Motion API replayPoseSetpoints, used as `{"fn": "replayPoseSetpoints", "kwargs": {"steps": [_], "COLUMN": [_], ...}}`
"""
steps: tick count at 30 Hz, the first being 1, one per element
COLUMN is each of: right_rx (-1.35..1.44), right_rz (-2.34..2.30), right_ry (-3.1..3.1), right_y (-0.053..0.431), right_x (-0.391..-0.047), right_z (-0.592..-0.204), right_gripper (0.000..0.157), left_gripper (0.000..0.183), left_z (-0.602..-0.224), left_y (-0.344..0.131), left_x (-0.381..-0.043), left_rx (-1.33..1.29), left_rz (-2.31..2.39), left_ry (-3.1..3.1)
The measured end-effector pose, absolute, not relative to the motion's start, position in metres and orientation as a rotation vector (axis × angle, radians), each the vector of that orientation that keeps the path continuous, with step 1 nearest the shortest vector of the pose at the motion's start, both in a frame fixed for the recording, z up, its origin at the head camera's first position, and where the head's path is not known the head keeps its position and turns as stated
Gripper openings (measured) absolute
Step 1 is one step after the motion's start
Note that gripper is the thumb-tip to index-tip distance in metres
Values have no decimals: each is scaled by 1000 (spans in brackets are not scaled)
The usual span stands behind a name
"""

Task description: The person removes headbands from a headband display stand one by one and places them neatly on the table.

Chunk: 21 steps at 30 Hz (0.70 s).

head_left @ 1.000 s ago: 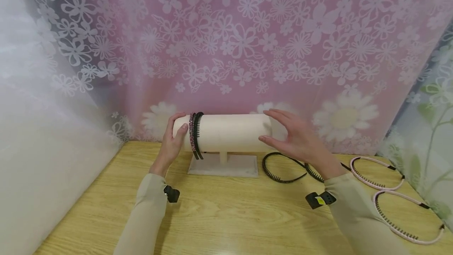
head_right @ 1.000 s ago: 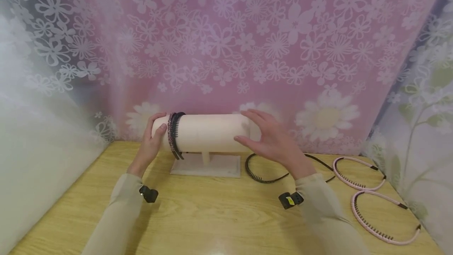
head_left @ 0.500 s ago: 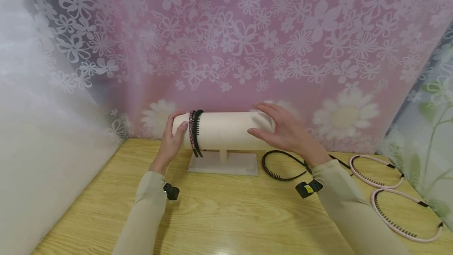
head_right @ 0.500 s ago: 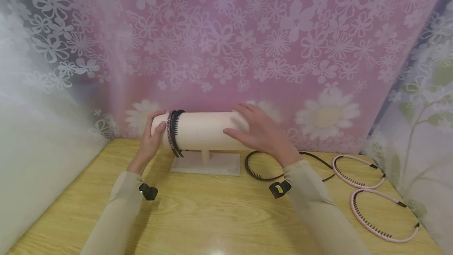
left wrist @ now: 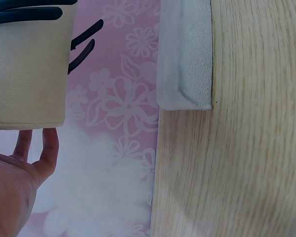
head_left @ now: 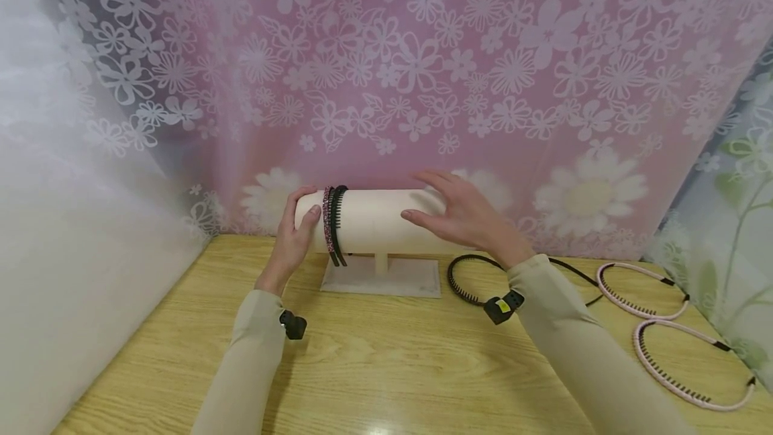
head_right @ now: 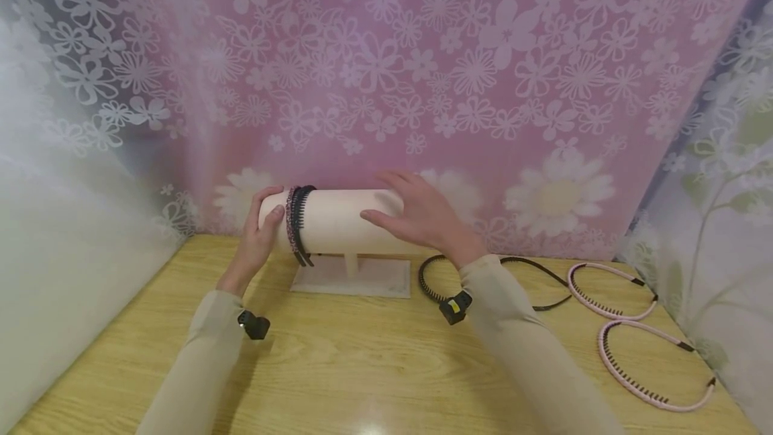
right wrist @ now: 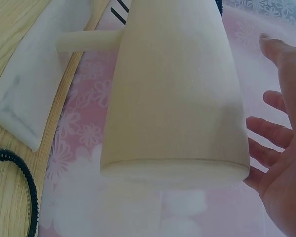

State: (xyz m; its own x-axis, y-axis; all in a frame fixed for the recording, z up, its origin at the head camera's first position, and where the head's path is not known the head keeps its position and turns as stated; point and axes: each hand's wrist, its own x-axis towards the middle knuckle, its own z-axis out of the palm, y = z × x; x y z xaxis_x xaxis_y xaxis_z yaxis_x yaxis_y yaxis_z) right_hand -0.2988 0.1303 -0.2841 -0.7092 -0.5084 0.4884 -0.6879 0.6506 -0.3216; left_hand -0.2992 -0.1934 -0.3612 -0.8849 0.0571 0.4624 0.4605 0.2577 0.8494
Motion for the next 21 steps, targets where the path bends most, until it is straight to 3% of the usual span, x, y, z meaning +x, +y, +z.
{"fn": "replayPoseSetpoints", "kwargs": {"steps": [21], "right_rx": [908], "right_rz": [640], "right_ry": [-2674], "right_y": [96], "right_x": [-315], "right_z": [-285], "right_gripper": [73], "left_gripper": [48], "left_z": [-356], "left_y": [-192], "left_x": [-295], "left_rx": [-485], "left_rz": [-1687], "left_ry": [-2178]}}
